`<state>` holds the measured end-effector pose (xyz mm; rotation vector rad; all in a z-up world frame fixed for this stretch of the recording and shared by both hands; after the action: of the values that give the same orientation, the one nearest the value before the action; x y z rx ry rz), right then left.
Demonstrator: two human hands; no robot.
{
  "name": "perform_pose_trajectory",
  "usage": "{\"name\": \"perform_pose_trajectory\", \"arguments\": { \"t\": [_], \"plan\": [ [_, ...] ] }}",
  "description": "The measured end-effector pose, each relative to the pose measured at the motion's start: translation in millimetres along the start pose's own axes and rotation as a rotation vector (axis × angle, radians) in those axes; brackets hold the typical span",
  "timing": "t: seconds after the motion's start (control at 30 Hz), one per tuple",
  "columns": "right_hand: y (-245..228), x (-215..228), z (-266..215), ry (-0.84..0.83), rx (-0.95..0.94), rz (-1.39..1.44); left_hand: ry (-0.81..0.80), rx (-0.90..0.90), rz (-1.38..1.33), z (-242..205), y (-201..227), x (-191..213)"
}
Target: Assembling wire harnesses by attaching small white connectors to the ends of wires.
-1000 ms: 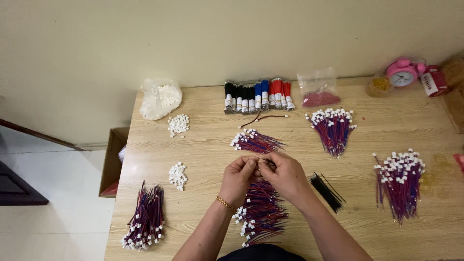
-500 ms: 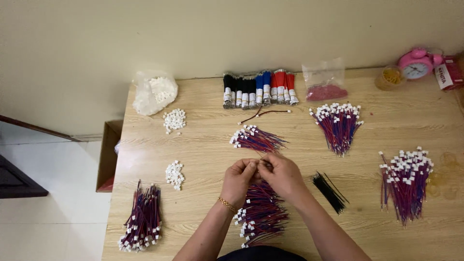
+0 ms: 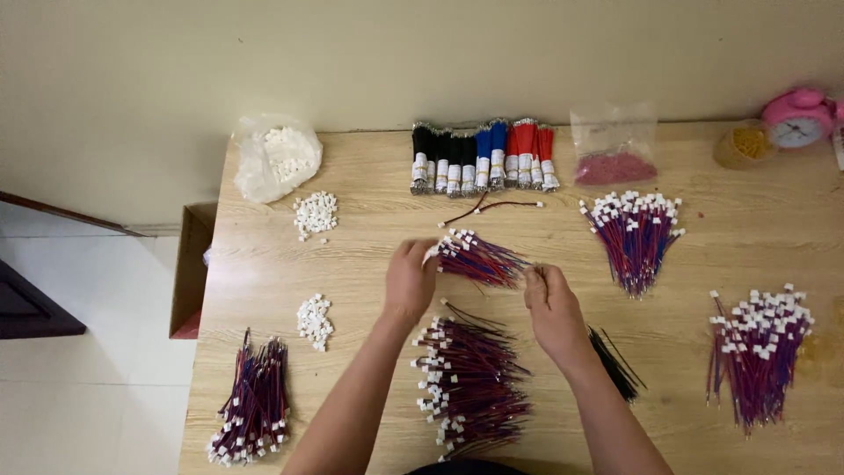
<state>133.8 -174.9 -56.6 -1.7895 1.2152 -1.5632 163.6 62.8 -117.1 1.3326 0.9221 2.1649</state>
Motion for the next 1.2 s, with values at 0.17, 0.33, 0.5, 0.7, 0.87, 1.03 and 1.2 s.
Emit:
{"name": "perform_pose_trajectory", "arguments": {
  "t": [0.17,0.33,0.5,0.7,0.87,1.03,1.2],
  "plan": [
    [19.1,-20.3,15.8,-0.057,0.077,0.116,-0.175,-0.106,0.180,20.6,-56.8,-73.7],
    [-0.1,-11.7,5.3,-0.047,0.052,0.340,-0.224,-0.073,0.202,17.4,-54.4,-67.3],
    [-24.5,-5.0,-3.0,-0.046,0.034,0.432,-0.077,-0.103,-0.029,18.5,17.3,-9.1],
    [-65.4,17.7,-32.1,-0.004,0.151,0.357,-0.088,-0.043,-0.343,-10.8,102.3,52.6],
    [-80.8,30.3,-50.6,0.049,0.298,0.160,-0.099,0.011,-0.486,-26.4,139.1,75.2],
    [-93.1,39.9,-64.8,0.046,0.311,0.235,-0.118,0.115,-0.579,-37.7,139.3,78.0],
    [-85.6,43.8,-70.2,0.113,0.401,0.124,-0.200,0.535,-0.978,-62.9,112.2,48.3]
  ]
}}
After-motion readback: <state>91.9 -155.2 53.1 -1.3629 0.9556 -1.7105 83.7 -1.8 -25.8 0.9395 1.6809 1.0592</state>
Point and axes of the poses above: each hand's wrist, its own z-axis towards the middle knuckle, its own x-axis out of the back of the hand, y = z × x, the point moved 7 cm from there along z, towards the middle knuckle, and after that the axes turned 13 degrees about y, right-handed, at the moved point
